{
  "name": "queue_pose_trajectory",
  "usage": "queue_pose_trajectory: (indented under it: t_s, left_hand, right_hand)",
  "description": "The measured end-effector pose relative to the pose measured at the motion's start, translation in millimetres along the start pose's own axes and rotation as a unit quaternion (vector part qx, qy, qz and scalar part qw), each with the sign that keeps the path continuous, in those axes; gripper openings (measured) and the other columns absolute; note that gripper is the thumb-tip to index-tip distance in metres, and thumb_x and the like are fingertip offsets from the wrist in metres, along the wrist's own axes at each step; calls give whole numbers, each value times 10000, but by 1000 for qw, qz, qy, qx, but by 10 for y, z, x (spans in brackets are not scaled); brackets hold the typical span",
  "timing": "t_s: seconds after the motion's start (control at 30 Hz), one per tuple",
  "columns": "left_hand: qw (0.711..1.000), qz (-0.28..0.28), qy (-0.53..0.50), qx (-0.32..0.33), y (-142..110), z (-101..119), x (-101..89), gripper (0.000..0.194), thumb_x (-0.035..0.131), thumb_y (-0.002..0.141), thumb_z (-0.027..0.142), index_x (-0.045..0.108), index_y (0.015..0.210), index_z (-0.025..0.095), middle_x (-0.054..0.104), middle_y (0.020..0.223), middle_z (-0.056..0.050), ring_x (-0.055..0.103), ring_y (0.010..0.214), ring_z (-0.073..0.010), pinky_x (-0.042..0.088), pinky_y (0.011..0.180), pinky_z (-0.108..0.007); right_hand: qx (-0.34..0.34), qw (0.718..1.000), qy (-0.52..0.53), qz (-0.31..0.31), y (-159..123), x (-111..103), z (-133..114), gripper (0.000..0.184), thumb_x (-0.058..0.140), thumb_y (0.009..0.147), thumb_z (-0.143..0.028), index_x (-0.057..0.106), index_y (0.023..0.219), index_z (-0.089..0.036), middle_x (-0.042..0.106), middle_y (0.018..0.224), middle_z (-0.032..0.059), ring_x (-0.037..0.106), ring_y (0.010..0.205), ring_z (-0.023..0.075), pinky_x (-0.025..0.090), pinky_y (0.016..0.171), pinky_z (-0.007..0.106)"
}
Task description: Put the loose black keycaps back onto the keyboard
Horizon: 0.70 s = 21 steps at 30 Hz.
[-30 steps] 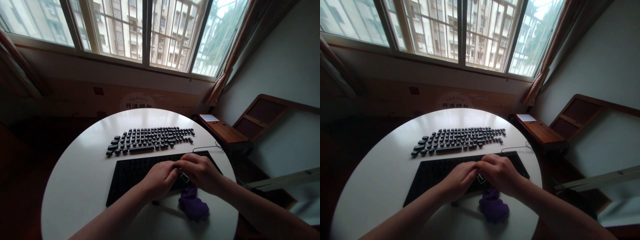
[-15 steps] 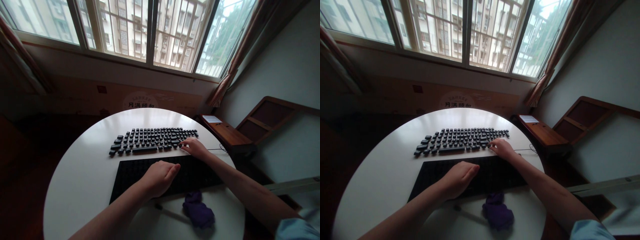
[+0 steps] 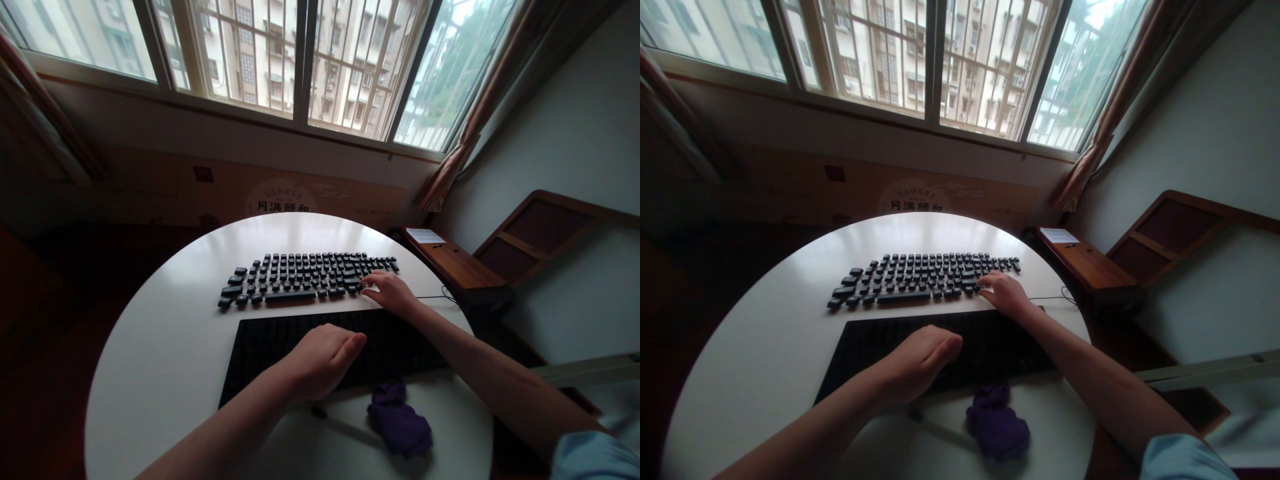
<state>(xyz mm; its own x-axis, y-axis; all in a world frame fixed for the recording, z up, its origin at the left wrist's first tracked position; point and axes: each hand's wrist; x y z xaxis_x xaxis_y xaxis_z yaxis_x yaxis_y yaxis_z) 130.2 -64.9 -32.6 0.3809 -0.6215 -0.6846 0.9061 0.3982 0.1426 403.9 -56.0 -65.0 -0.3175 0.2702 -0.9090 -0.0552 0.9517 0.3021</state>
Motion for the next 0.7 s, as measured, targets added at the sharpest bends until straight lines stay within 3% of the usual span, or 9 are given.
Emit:
queue_pose_trajectory:
  t_s: [0.23,0.5,0.57,0.7]
  left_hand:
    - [1000,-10,10,1,2,15,-16,649,71,958,679,338,601,207,387,584,15,340,536,-130,226,536,-291]
    - [1000,-17,20,0,-4,30,-27,554,159,994,562,339,614,202,393,588,20,363,535,-125,236,538,-288]
    - [999,-16,28,5,-4,28,-26,537,173,1000,538,340,617,202,390,586,22,371,534,-125,249,544,-287]
    - [996,-2,78,32,4,37,-39,490,249,1014,481,423,650,202,492,656,0,471,633,-154,332,612,-282]
  right_hand:
    - [13,1000,-18,2,10,3,-31,90,676,872,-256,747,908,-215,753,944,48,680,904,219,480,802,313]
    - [17,1000,-16,13,9,11,-16,93,688,856,-281,745,907,-229,757,943,38,688,885,218,488,784,308]
    - [4,999,-1,36,-12,-73,-80,137,642,890,-305,744,896,-214,748,921,56,680,858,220,490,785,319]
    - [14,985,94,146,-242,-427,-209,429,413,1010,-438,745,928,-180,719,945,100,661,862,223,494,823,349]
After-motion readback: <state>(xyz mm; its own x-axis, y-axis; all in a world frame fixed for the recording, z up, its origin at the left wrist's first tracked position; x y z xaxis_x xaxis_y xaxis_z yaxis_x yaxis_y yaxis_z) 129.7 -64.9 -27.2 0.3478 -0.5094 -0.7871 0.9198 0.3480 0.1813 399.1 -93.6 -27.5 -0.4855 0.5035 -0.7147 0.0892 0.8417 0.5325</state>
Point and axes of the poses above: each hand's wrist, its own y-axis towards the middle knuckle, its own x-axis out of the palm, z = x × y
